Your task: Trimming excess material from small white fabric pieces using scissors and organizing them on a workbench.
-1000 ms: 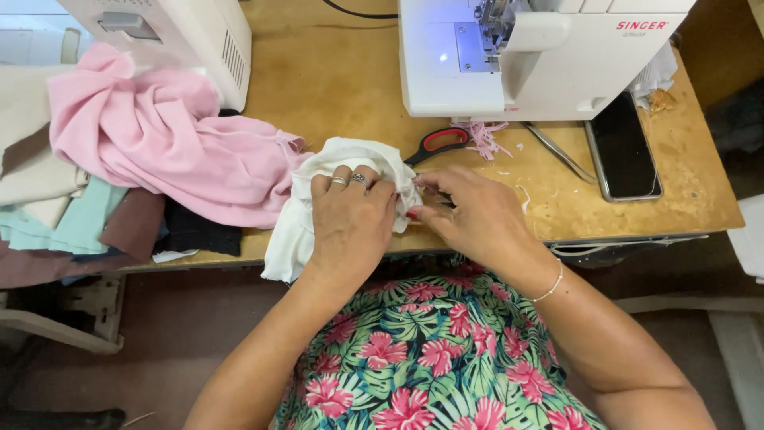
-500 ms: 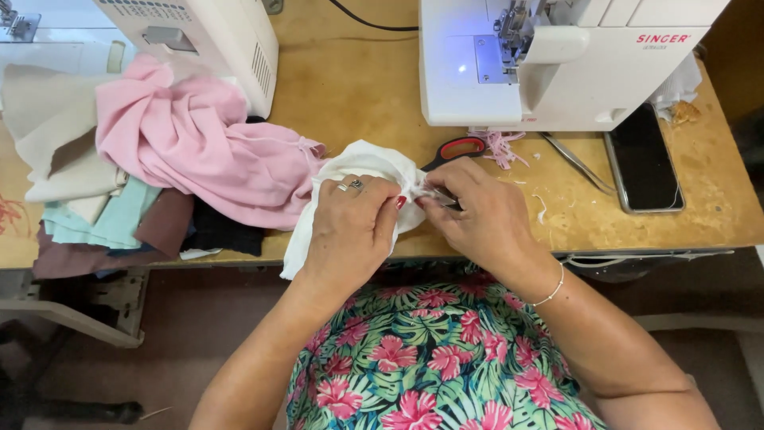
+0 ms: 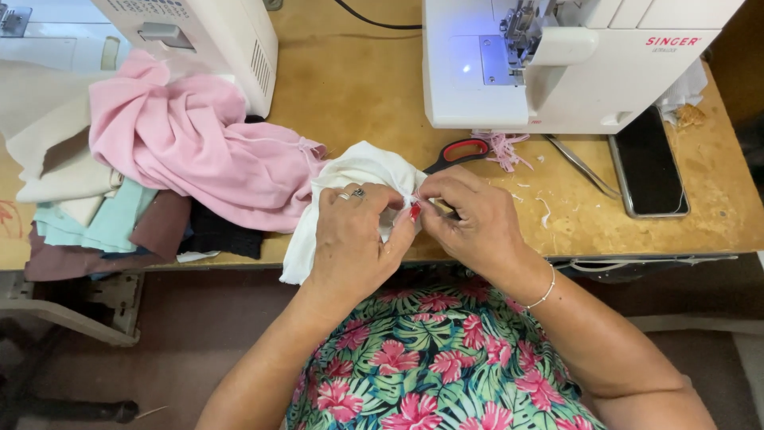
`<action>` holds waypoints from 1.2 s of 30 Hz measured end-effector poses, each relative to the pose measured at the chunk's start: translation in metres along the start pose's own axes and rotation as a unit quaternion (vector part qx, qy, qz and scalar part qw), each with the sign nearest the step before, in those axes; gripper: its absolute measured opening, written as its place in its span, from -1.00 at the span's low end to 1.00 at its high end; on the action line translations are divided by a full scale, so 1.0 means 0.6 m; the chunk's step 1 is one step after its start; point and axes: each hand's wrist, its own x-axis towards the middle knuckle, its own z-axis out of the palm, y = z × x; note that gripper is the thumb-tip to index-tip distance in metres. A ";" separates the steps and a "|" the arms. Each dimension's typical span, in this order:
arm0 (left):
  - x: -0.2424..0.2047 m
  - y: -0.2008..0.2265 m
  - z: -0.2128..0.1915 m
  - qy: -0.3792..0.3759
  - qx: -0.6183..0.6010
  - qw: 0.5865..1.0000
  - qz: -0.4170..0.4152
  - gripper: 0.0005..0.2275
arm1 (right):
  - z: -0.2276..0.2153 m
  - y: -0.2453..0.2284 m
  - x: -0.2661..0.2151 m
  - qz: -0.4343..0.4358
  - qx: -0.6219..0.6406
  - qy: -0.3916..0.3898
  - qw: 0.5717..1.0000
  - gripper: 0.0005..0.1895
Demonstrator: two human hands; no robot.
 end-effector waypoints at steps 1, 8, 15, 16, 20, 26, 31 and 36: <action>0.001 -0.001 0.001 0.003 0.008 1.000 0.000 -0.88 | -0.001 -0.004 0.002 -0.011 0.002 0.001 1.000 -0.94; 0.003 -0.004 0.016 0.026 0.037 0.999 0.025 -0.95 | 0.000 -0.002 0.005 -0.019 0.008 0.002 1.000 -0.94; -0.006 -0.016 0.015 0.043 0.077 0.995 0.044 -0.96 | -0.001 0.020 0.012 -0.010 0.020 0.017 1.000 -0.95; -0.006 -0.015 0.012 0.037 0.070 0.996 0.044 -0.96 | -0.001 0.016 0.012 -0.012 0.006 0.014 1.000 -0.96; -0.007 -0.013 0.009 0.031 0.053 0.998 0.027 -0.96 | -0.003 0.014 0.012 0.000 0.017 0.004 1.000 -0.95; 0.001 0.003 0.015 0.050 0.067 0.996 0.021 -0.91 | -0.013 -0.015 0.019 -0.006 0.060 -0.022 0.998 -0.96; 0.002 0.003 0.020 0.057 0.072 0.995 0.028 -0.95 | -0.012 -0.013 0.013 -0.038 0.019 -0.003 0.999 -0.96; 0.004 0.008 0.010 0.039 0.043 0.998 0.012 -0.95 | -0.007 -0.015 0.013 -0.106 -0.069 0.035 0.991 -0.95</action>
